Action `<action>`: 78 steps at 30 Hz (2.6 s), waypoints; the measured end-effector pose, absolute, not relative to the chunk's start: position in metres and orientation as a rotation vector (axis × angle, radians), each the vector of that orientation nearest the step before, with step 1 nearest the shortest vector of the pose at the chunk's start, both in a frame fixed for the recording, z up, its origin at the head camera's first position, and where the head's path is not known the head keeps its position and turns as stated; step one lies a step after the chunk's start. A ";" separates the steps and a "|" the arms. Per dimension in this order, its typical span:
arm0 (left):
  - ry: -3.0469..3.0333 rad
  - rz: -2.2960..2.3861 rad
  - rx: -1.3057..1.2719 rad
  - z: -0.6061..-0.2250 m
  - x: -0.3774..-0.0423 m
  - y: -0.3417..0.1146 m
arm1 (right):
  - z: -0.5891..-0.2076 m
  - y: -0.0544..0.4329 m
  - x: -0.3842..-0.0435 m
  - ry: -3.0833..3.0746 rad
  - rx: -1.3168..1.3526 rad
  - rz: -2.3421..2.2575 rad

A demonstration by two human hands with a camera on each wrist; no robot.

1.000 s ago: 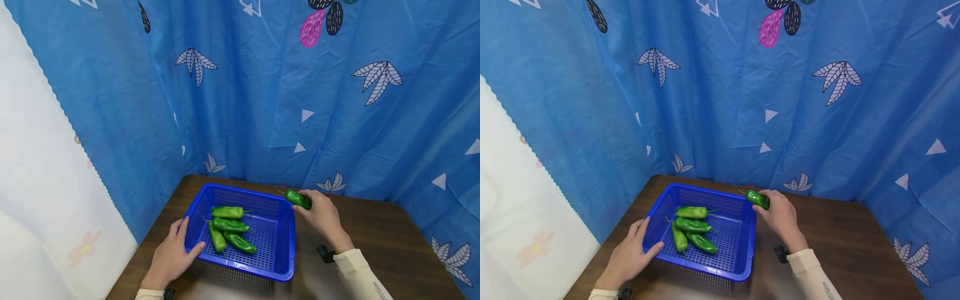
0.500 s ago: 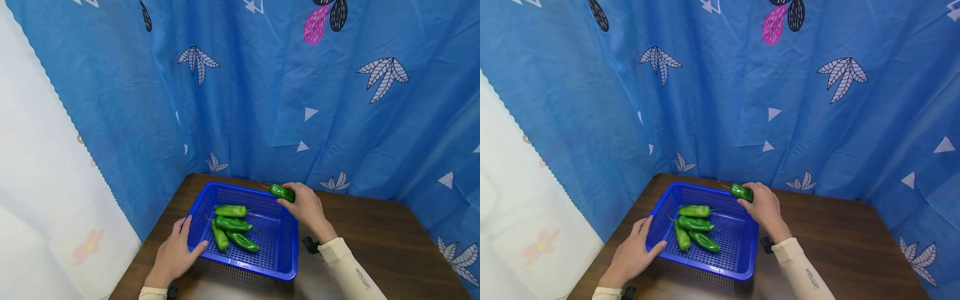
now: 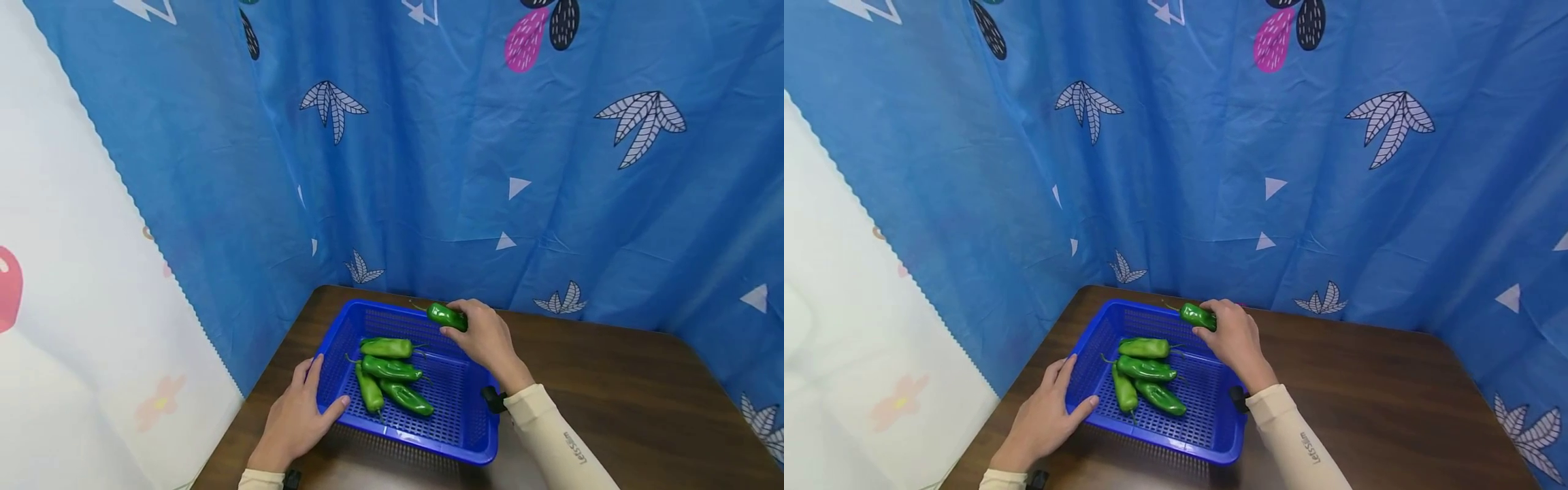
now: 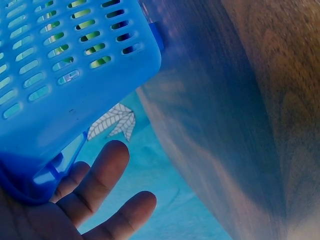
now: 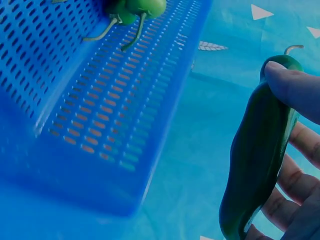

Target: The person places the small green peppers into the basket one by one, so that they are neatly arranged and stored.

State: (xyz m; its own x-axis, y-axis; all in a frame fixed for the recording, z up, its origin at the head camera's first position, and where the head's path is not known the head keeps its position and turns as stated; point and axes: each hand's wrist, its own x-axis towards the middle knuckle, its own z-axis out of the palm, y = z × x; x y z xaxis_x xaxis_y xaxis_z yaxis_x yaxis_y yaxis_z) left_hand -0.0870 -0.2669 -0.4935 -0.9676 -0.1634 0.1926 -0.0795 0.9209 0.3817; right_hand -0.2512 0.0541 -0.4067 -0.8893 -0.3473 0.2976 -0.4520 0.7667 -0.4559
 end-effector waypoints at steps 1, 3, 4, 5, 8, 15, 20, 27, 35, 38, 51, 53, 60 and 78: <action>-2.857 -0.555 0.181 -0.494 -0.087 -0.266 | -0.408 0.053 -0.252 -2.768 0.633 0.781; -2.853 -0.548 0.183 -0.495 -0.088 -0.265 | -0.411 0.051 -0.252 -2.774 0.639 0.771; -2.852 -0.546 0.185 -0.495 -0.088 -0.265 | -0.412 0.049 -0.253 -2.775 0.643 0.768; -2.853 -0.545 0.188 -0.495 -0.088 -0.265 | -0.413 0.047 -0.253 -2.777 0.645 0.771; -2.860 -0.550 0.193 -0.495 -0.088 -0.266 | -0.416 0.042 -0.254 -2.776 0.646 0.770; -2.858 -0.562 0.195 -0.495 -0.088 -0.266 | -0.420 0.026 -0.251 -2.750 0.671 0.783; -2.855 -0.561 0.198 -0.496 -0.088 -0.265 | -0.423 0.016 -0.249 -2.751 0.680 0.786; -2.840 -0.555 0.192 -0.495 -0.088 -0.266 | -0.428 0.002 -0.247 -2.726 0.701 0.762; -2.849 -0.556 0.192 -0.495 -0.089 -0.264 | -0.434 -0.012 -0.243 -2.750 0.718 0.779; -2.858 -0.563 0.199 -0.495 -0.089 -0.265 | -0.437 -0.018 -0.243 -2.758 0.726 0.778; -2.855 -0.562 0.187 -0.494 -0.092 -0.266 | -0.450 -0.038 -0.246 -2.811 0.745 0.791; -2.855 -0.564 0.189 -0.494 -0.092 -0.266 | -0.453 -0.039 -0.247 -2.816 0.755 0.793; -2.854 -0.567 0.191 -0.493 -0.092 -0.266 | -0.458 -0.043 -0.248 -2.850 0.808 0.796; -2.863 -0.567 0.209 -0.494 -0.092 -0.265 | -0.469 -0.049 -0.249 -2.871 0.917 0.775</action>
State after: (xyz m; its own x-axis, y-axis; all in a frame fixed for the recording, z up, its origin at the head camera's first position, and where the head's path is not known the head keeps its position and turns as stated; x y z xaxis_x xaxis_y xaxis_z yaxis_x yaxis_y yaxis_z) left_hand -0.0920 -0.2653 -0.4940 -0.9669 -0.1794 0.1814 -0.0967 0.9156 0.3902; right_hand -0.2488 -0.0494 -0.4694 -0.8258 -0.5363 0.1743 -0.5512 0.7024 -0.4504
